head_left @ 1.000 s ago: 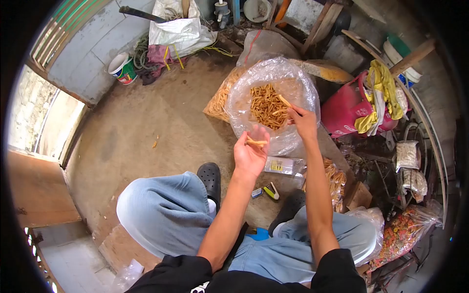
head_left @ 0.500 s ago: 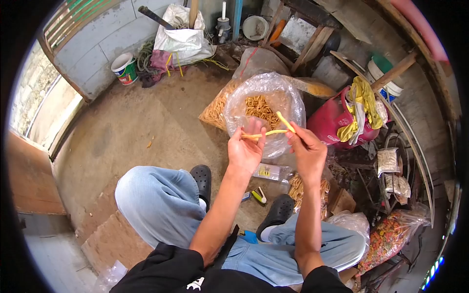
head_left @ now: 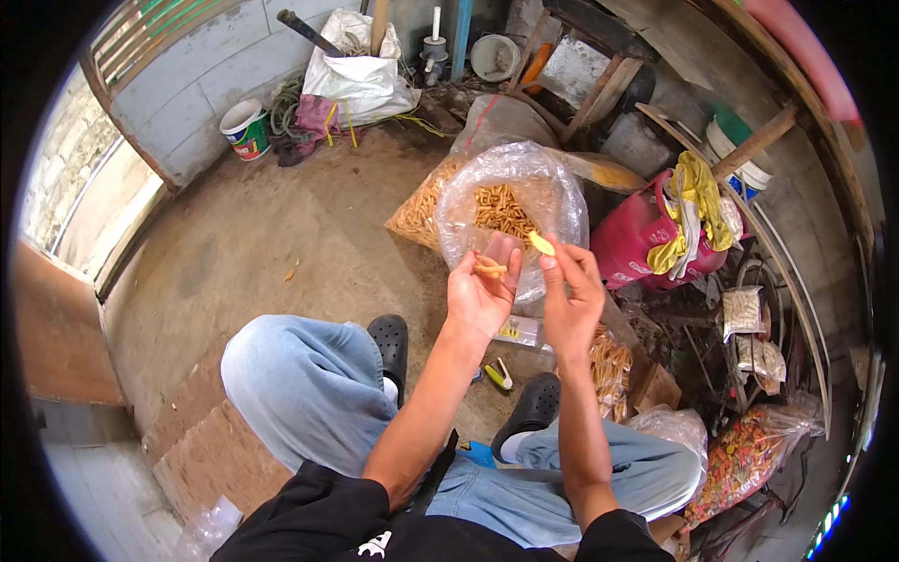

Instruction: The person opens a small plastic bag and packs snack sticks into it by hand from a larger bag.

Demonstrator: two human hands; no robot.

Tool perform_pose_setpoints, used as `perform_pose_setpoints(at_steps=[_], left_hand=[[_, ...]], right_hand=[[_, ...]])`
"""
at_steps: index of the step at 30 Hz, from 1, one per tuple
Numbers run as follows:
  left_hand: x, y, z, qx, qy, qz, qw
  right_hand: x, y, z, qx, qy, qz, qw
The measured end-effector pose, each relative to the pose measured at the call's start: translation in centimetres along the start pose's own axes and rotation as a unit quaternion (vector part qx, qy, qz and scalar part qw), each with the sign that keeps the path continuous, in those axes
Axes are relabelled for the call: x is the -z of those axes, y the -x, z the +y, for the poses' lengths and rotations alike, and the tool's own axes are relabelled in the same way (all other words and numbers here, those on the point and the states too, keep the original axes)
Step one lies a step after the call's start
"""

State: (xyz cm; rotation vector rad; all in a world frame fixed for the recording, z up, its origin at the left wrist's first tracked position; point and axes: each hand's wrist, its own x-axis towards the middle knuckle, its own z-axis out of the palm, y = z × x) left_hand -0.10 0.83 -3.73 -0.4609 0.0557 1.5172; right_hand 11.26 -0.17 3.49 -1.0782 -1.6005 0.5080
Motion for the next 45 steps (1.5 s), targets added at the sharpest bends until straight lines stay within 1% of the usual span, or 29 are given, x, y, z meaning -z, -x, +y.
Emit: perform_pose_setpoints(at_steps=[1,3,5,7,8,13,14,15,16,17,19,20,22,25,26,27,29,30,32,34,35,37,38,39,40,41,42,44,45], left_hand=[[-0.1,-0.1,0.2,-0.002,0.001,0.000,1.000],[0.0,-0.2,0.4,-0.013,0.003,0.009,1.000],[0.0,-0.3,0.6,-0.018,-0.002,0.002,1.000],[0.0,-0.3,0.6,-0.022,-0.008,-0.004,1.000],[-0.3,-0.2,0.5,-0.029,-0.008,0.007,1.000],[-1.3,0.7,-0.6,-0.065,-0.030,0.038,0.997],[-1.7,1.2,-1.1,-0.074,-0.070,0.034,0.994],[-1.9,1.5,-1.5,-0.083,-0.110,0.030,0.990],[-1.8,1.8,-1.8,-0.081,-0.111,0.032,0.990],[-1.7,2.0,-2.1,-0.078,-0.122,0.022,0.989],[-1.8,2.0,-2.3,-0.076,-0.134,0.011,0.988],[-1.9,1.9,-2.3,-0.081,-0.124,0.028,0.989],[-2.0,1.7,-2.1,-0.087,-0.113,0.044,0.989],[-1.2,1.1,-1.5,-0.081,-0.090,0.036,0.992],[-1.0,0.9,-1.4,-0.065,-0.082,0.014,0.994],[-0.8,0.8,-1.4,-0.049,-0.074,-0.008,0.996],[-1.2,1.3,-1.7,-0.063,-0.076,-0.001,0.995],[-1.5,1.4,-1.8,-0.078,-0.075,0.004,0.994],[-1.6,1.4,-1.4,-0.074,-0.071,0.006,0.995],[-1.6,1.3,-1.3,-0.067,-0.067,0.007,0.996],[-1.6,1.2,-1.3,-0.070,-0.065,0.017,0.995],[-1.4,1.1,-1.3,-0.072,-0.064,0.027,0.995],[-1.2,1.1,-1.3,-0.050,-0.071,-0.001,0.996],[-1.1,1.2,-1.3,-0.029,-0.078,-0.030,0.996],[-1.0,1.2,-1.3,-0.029,-0.078,-0.029,0.996],[-1.1,1.4,-1.3,-0.020,-0.085,-0.041,0.995],[-1.2,1.6,-1.2,-0.011,-0.091,-0.053,0.994],[-1.5,1.5,-1.1,-0.018,-0.092,-0.028,0.995],[-1.5,1.5,-1.0,-0.025,-0.093,-0.005,0.995]], right_hand=[[0.6,-0.4,-0.6,0.001,-0.001,-0.002,1.000],[2.0,-1.0,-1.8,-0.031,0.021,-0.048,0.998],[3.2,-1.4,-2.8,-0.030,0.041,-0.074,0.996],[4.0,-1.5,-3.4,-0.055,0.124,-0.120,0.983],[4.1,-1.4,-3.3,-0.056,0.125,-0.120,0.983],[3.3,-0.6,-2.4,0.008,0.155,-0.140,0.978],[2.8,-0.4,-2.2,0.005,0.156,-0.138,0.978],[2.3,-0.4,-1.9,0.037,0.148,-0.117,0.981],[2.0,-0.3,-1.8,0.068,0.140,-0.096,0.983],[1.8,-0.2,-1.8,0.066,0.140,-0.095,0.983],[1.5,-0.2,-1.7,0.058,0.110,-0.052,0.991],[1.5,-0.2,-1.7,0.058,0.108,-0.052,0.991],[1.8,-0.3,-1.8,0.067,0.132,-0.001,0.989],[1.7,-0.5,-1.3,0.070,0.122,0.000,0.990],[1.5,-0.3,-0.9,0.069,0.123,0.002,0.990],[1.1,-0.1,-0.4,0.045,0.090,0.013,0.995],[0.8,0.3,0.1,0.018,0.054,0.026,0.998],[0.8,0.3,0.2,0.021,0.040,0.043,0.998],[0.6,0.4,0.5,0.022,0.025,0.058,0.998],[0.6,0.5,0.9,0.068,0.031,0.095,0.993],[0.5,0.5,1.1,0.068,0.032,0.095,0.993],[0.2,0.7,1.6,0.050,0.034,0.065,0.996],[0.0,1.0,1.8,0.049,0.034,0.066,0.996],[-0.3,1.2,2.1,0.045,0.029,0.029,0.998],[-0.5,1.3,2.2,0.040,0.024,-0.008,0.999],[-0.7,1.3,1.9,0.039,0.023,-0.008,0.999],[-0.9,1.2,1.5,0.050,0.038,-0.040,0.997],[-1.0,1.1,1.1,0.055,0.067,-0.090,0.992],[-1.0,1.1,1.2,0.053,0.067,-0.091,0.992]])
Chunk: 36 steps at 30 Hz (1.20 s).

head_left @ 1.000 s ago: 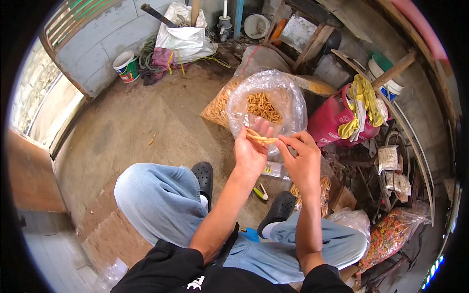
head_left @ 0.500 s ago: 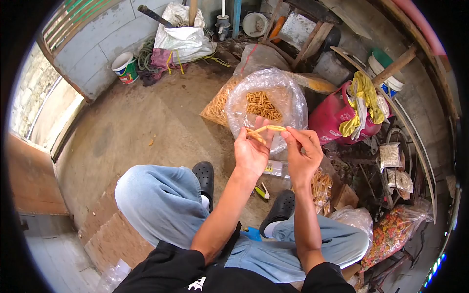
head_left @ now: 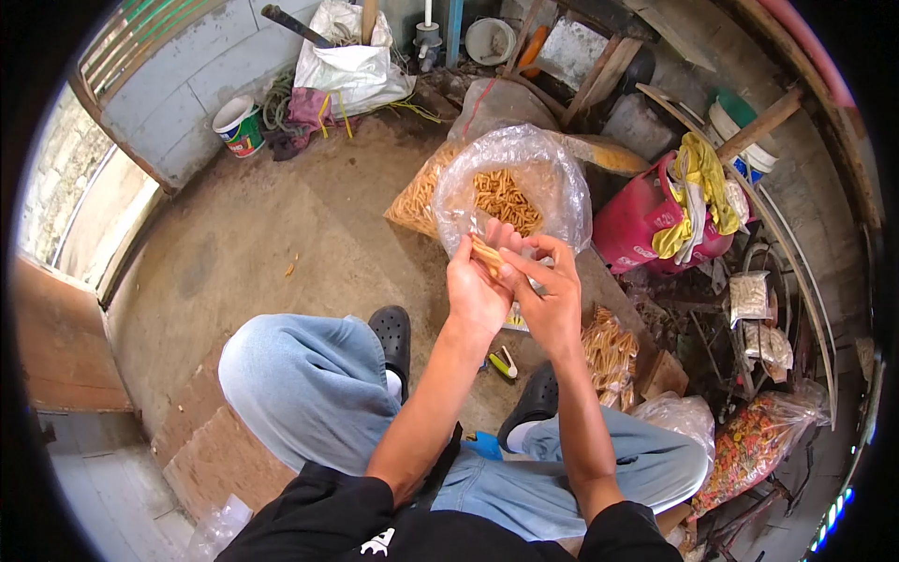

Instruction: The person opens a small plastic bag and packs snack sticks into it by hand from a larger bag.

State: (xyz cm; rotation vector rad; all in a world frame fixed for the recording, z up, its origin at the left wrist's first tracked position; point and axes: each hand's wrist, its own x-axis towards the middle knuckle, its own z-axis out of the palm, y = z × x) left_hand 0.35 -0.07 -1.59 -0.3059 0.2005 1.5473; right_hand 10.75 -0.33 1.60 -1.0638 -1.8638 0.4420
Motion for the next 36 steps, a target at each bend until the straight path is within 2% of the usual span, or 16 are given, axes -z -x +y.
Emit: perform_pose_setpoints(at_steps=[3,5,9,11,12,13,14,16,18,19,21,22,25,29,34,36], left_hand=[[1.3,-0.5,0.3,0.019,-0.010,-0.047,0.999],[1.3,-0.7,-0.7,0.006,-0.004,-0.010,1.000],[3.0,-1.8,-0.9,-0.017,-0.016,0.076,0.997],[5.7,-3.2,0.5,-0.015,0.010,0.083,0.996],[6.1,-3.5,1.3,-0.015,0.037,0.088,0.995],[6.3,-4.1,1.7,-0.041,0.096,0.143,0.984],[6.6,-4.2,2.2,-0.042,0.095,0.146,0.984],[7.3,-4.5,3.1,-0.042,0.105,0.172,0.979],[7.6,-4.9,3.4,-0.037,0.131,0.184,0.973],[7.8,-5.1,3.5,-0.028,0.137,0.196,0.971],[8.4,-5.3,3.5,-0.021,0.141,0.212,0.967],[8.9,-5.4,3.4,-0.009,0.133,0.209,0.969],[10.0,-5.7,3.0,0.005,0.096,0.218,0.971],[10.0,-5.8,2.0,0.030,0.049,0.241,0.969],[10.0,-6.2,0.9,0.041,0.017,0.230,0.972],[9.9,-6.4,0.7,0.040,0.002,0.231,0.972]], right_hand=[[-0.1,0.1,0.3,-0.047,-0.053,-0.025,0.997],[-0.2,-0.1,0.4,-0.158,-0.073,-0.017,0.985],[-1.3,0.5,3.0,-0.096,-0.005,-0.040,0.995],[-1.1,0.3,3.4,-0.127,-0.111,-0.117,0.979],[-1.1,0.3,4.5,-0.130,-0.112,-0.116,0.978],[-1.0,0.2,6.2,-0.143,-0.152,-0.085,0.974],[-0.7,0.0,7.6,-0.155,-0.191,-0.054,0.968],[0.2,-0.8,9.5,-0.189,-0.182,-0.038,0.964],[0.1,-1.4,12.4,-0.289,-0.111,-0.007,0.951],[-0.3,-1.5,14.0,-0.291,-0.113,-0.008,0.950],[-1.8,-1.5,17.1,-0.250,-0.021,-0.033,0.968],[-2.8,-1.5,18.4,-0.251,-0.023,-0.035,0.967],[-6.7,-1.5,23.0,-0.159,0.050,-0.135,0.977],[-11.2,-2.8,26.9,-0.130,0.073,-0.205,0.967],[-13.8,-4.5,29.3,-0.078,0.226,-0.332,0.913],[-14.4,-4.5,30.4,-0.059,0.248,-0.362,0.896]])
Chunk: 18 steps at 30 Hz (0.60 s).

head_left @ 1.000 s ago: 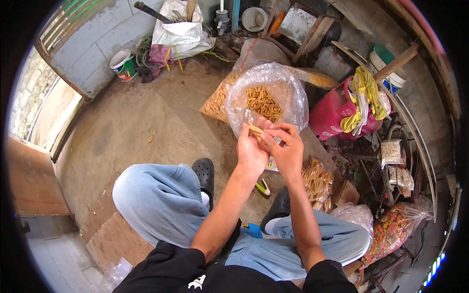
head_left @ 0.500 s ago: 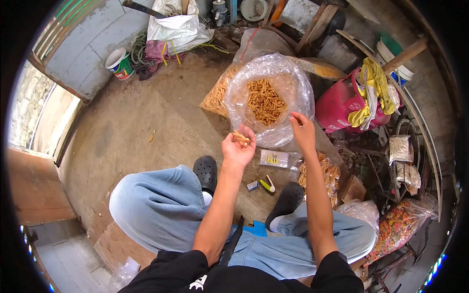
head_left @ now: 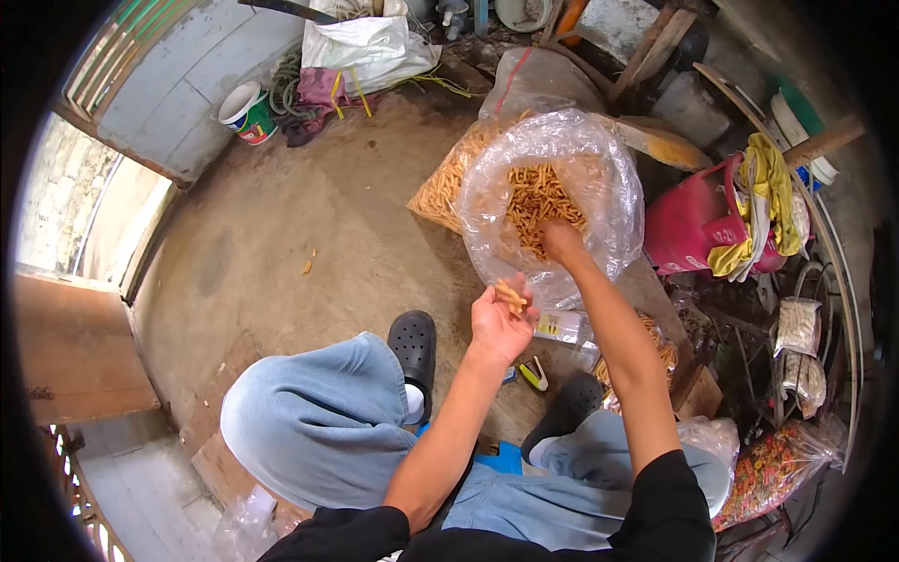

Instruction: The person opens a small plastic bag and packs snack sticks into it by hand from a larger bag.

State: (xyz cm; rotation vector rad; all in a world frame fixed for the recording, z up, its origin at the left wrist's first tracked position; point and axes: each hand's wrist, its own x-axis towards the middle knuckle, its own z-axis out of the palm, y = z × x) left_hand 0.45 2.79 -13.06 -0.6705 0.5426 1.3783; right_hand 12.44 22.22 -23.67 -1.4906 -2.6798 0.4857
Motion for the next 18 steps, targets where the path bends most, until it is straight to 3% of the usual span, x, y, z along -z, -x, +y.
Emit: perform_pose_setpoints(at_steps=[4,7,11,16,17,18], left_hand=[[0.0,-0.1,0.0,-0.002,-0.011,-0.002,1.000],[0.3,-0.2,0.0,0.005,-0.012,-0.020,1.000],[-0.5,0.5,0.0,0.005,-0.013,-0.023,1.000],[-1.7,1.9,-0.3,-0.014,-0.041,-0.057,0.997],[-2.0,2.3,-0.4,-0.024,-0.054,-0.068,0.996],[-2.0,2.4,-0.5,-0.022,-0.054,-0.073,0.996]], right_hand=[[-0.5,-0.8,0.9,0.044,0.063,-0.061,0.995],[-0.8,-0.7,2.0,0.092,0.025,-0.042,0.995],[3.0,0.3,0.1,0.019,-0.009,0.022,1.000],[7.7,4.0,-0.7,-0.049,-0.253,0.140,0.956],[8.7,5.1,-1.1,-0.048,-0.249,0.143,0.957],[10.0,6.3,-1.6,-0.088,-0.341,0.165,0.921]])
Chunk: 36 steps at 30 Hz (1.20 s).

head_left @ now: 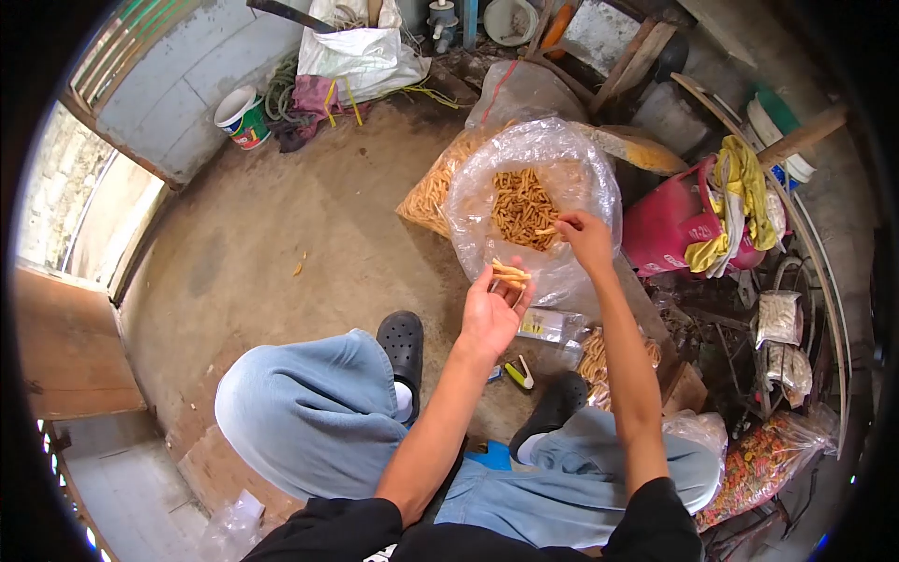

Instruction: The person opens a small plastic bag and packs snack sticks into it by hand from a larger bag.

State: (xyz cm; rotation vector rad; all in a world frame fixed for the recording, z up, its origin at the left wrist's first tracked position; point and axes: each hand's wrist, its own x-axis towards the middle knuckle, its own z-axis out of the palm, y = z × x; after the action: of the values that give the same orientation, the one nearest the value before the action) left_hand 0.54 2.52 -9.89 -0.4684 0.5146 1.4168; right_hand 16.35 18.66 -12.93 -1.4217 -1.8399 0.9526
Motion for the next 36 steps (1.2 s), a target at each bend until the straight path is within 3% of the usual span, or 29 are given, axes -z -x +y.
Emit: perform_pose_setpoints(at_steps=[1,6,11,16,27,36], left_hand=[[0.0,0.0,0.0,-0.005,0.003,-0.026,1.000],[-1.4,1.9,-0.2,-0.019,0.016,-0.077,0.997],[-3.6,4.1,-0.8,-0.039,0.004,-0.124,0.992],[-5.1,5.9,-1.8,-0.047,-0.005,-0.156,0.987],[-5.7,7.9,-2.7,-0.031,-0.005,-0.190,0.981],[-5.7,8.7,-3.6,-0.091,-0.088,-0.190,0.974]], right_hand=[[1.1,0.9,-1.3,-0.046,-0.092,0.031,0.994],[7.1,6.9,-8.3,-0.021,-0.248,0.115,0.962],[9.9,12.5,-15.2,-0.012,-0.247,0.101,0.964],[10.3,15.1,-17.2,0.004,-0.251,0.108,0.962],[9.2,16.5,-17.9,-0.012,-0.255,0.144,0.956],[5.8,16.8,-18.5,-0.042,-0.235,0.177,0.955]])
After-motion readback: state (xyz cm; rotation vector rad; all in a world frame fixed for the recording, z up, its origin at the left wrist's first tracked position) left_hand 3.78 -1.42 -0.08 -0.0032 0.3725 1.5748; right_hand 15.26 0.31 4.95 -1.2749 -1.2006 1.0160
